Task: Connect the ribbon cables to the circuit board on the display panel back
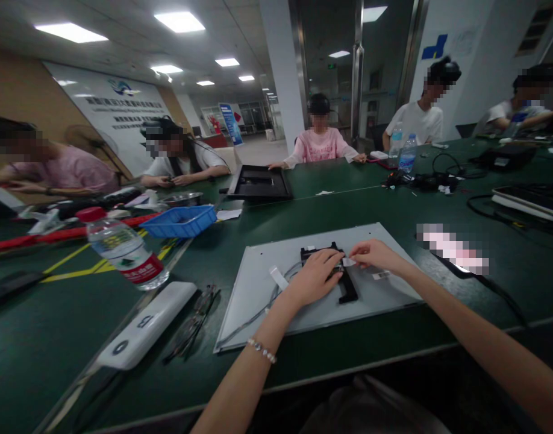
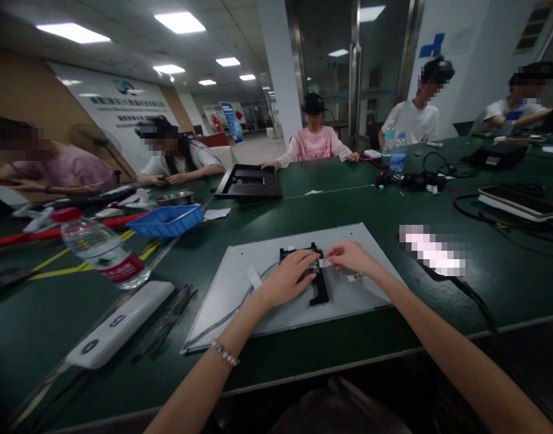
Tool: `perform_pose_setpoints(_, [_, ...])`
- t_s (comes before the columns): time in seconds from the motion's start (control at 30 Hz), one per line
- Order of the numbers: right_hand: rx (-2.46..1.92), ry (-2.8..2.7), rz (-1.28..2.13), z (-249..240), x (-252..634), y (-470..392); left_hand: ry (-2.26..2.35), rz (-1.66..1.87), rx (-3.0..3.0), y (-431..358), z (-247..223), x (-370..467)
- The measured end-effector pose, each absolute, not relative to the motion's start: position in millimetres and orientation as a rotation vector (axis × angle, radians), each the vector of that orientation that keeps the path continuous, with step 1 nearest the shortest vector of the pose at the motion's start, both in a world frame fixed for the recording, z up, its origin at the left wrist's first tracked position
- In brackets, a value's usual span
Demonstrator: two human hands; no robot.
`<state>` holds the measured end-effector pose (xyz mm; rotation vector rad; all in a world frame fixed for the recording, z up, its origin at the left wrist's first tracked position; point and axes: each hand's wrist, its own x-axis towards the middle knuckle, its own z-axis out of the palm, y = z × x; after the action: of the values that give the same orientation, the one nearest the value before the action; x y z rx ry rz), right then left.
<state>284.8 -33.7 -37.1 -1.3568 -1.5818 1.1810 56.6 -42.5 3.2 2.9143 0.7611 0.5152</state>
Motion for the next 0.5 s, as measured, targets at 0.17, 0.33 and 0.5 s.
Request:
perform_pose_setpoints(0.17, [-1.369,-1.587,1.21,-38.3,284.7,-33.5,0.694,0.471,2.976,-44.0,7.6,57.0])
perform_pose_setpoints(0.33, [-1.376,-1.671,1.152,-38.9,282.8,-34.5,0.634,0.424,3.039,-43.2,7.5,59.0])
perform_pose_setpoints(0.5, [-1.38,-1.752,1.046,-40.9,280.9,-35.3,0.633,0.399,3.022,-43.7,8.1,61.1])
